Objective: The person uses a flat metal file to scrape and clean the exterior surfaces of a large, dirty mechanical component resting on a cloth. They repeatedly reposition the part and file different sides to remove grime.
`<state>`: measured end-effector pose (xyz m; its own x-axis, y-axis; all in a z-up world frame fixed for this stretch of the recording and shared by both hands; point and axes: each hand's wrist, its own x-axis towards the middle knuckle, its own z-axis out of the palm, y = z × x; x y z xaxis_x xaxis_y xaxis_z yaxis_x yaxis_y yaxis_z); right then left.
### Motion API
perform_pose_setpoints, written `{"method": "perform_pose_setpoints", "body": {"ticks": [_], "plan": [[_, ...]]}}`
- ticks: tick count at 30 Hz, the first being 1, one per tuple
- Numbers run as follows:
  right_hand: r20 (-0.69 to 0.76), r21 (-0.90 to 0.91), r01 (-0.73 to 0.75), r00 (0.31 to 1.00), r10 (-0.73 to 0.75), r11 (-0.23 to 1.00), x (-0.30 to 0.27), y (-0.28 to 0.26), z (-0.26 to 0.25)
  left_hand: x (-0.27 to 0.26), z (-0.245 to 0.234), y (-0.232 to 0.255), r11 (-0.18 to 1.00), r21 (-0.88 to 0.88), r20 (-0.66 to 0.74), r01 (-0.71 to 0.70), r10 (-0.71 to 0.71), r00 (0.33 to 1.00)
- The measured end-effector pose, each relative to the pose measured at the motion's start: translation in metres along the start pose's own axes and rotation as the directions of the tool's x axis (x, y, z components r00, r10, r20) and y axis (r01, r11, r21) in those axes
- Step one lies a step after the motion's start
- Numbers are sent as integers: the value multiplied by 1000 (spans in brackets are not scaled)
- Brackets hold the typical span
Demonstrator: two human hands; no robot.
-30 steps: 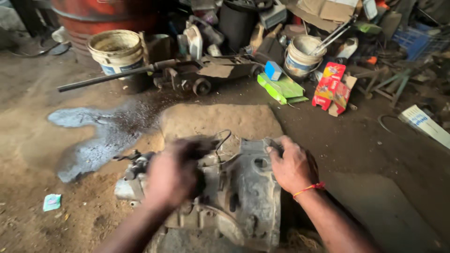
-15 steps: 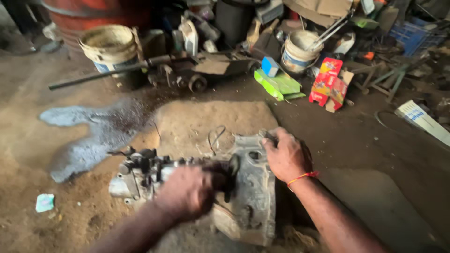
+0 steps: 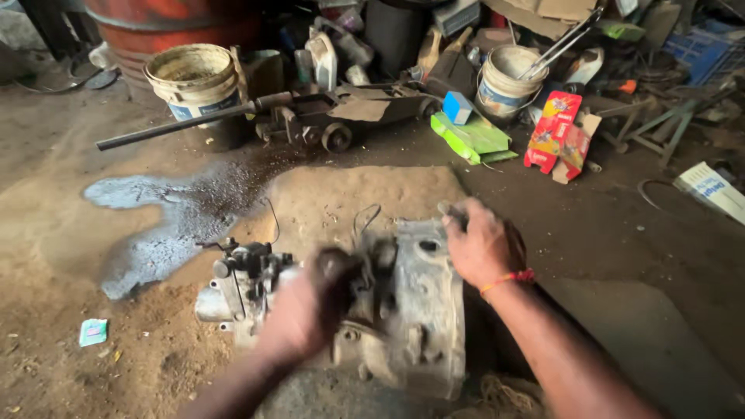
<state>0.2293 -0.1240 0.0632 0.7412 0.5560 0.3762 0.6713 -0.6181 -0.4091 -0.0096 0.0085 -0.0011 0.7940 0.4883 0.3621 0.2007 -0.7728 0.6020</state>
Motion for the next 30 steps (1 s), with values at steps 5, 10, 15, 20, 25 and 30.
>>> {"method": "perform_pose_setpoints", "body": {"ticks": [5, 10, 15, 20, 25, 30], "plan": [[56, -71, 12, 998, -8, 997, 23, 12, 16, -37, 47, -21, 914, 379, 100, 142, -193, 976], [27, -48, 107, 994, -105, 993, 41, 17, 35, -6, -5, -50, 875, 50, -206, 482, -463, 862], [71, -47, 81, 994, -78, 996, 29, 18, 24, -24, -83, -53, 869, -331, -580, 368, -495, 647], [87, -10, 54, 995, -53, 998, 31, 12, 24, -24, -49, -27, 860, 418, -206, 292, -223, 953], [82, -48, 48, 996, -44, 998, 24, 12, 18, -23, 17, 16, 946, 309, 84, 98, -130, 988], [80, -85, 38, 996, -31, 996, 28, 12, 20, -29, 27, 31, 973, 230, -158, -5, 42, 987]]}}
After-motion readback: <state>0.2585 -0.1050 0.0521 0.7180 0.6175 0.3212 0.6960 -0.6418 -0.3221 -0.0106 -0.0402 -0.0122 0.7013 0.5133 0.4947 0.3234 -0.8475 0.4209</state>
